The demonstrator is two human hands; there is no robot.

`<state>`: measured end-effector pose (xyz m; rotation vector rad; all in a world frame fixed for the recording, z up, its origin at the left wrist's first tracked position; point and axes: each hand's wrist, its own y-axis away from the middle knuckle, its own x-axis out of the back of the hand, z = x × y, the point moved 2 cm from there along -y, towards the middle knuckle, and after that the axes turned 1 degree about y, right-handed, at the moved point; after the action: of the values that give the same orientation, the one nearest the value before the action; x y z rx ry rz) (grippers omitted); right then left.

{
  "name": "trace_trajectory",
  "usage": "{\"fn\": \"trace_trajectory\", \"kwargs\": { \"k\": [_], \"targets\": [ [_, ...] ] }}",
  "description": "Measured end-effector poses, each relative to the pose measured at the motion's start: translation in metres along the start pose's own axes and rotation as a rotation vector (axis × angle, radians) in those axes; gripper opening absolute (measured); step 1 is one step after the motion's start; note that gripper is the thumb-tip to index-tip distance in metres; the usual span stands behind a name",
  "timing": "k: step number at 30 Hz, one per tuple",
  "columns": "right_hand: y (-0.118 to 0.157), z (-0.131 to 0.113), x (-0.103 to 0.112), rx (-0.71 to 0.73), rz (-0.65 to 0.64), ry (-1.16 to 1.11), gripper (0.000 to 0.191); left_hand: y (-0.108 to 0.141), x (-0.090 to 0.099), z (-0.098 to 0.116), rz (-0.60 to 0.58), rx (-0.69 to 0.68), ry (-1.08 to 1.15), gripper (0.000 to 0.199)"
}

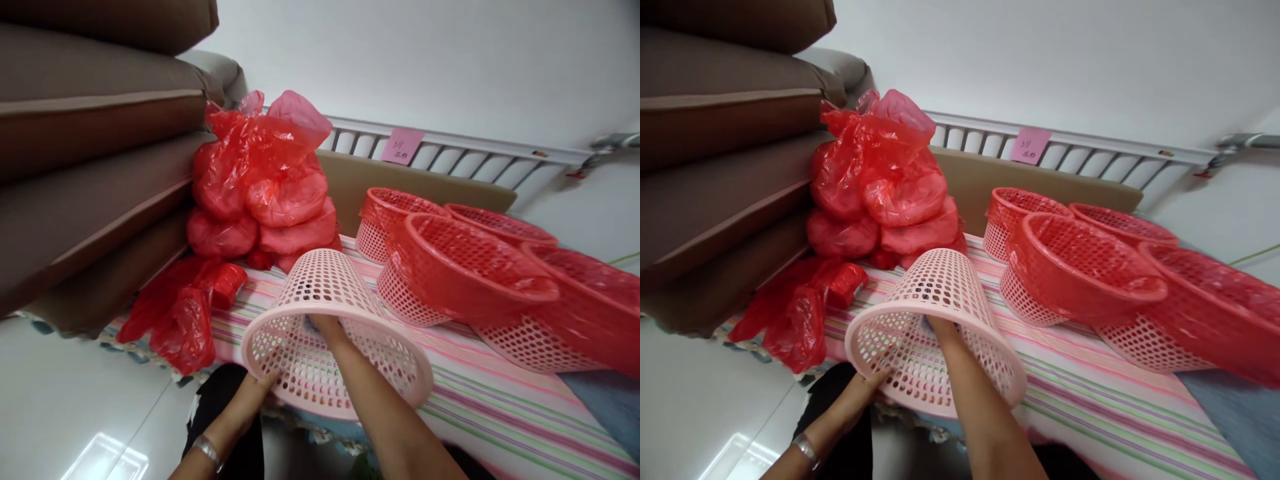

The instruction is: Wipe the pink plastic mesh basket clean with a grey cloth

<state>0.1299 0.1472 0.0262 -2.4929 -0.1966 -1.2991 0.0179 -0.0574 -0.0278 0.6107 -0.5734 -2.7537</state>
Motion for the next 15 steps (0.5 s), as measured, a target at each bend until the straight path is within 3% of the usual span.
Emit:
{"fn": "trace_trajectory", "kwargs": {
  "k": [4,10,13,15],
  "targets": [
    [0.049,-0.024,-0.005,-0.106,-0.167,0.139,0.046,-0.001,0.000,-0.002,0.005,0.000,0.035,0.080],
    [0.155,-0.035,-0.003,0.038,-0.236,0.060,0.049,-0.001,0.001,-0.006,0.059,-0.039,0.049,0.088],
    [0.179,-0.031,0.003,0.089,-0.262,0.020,0.051,-0.001,0.003,-0.008,0.076,-0.017,0.043,0.090],
    [0.177,-0.029,0.006,0.091,-0.267,0.061,0.051,0.000,0.003,-0.007,0.075,-0.006,0.050,0.096]
  ]
}}
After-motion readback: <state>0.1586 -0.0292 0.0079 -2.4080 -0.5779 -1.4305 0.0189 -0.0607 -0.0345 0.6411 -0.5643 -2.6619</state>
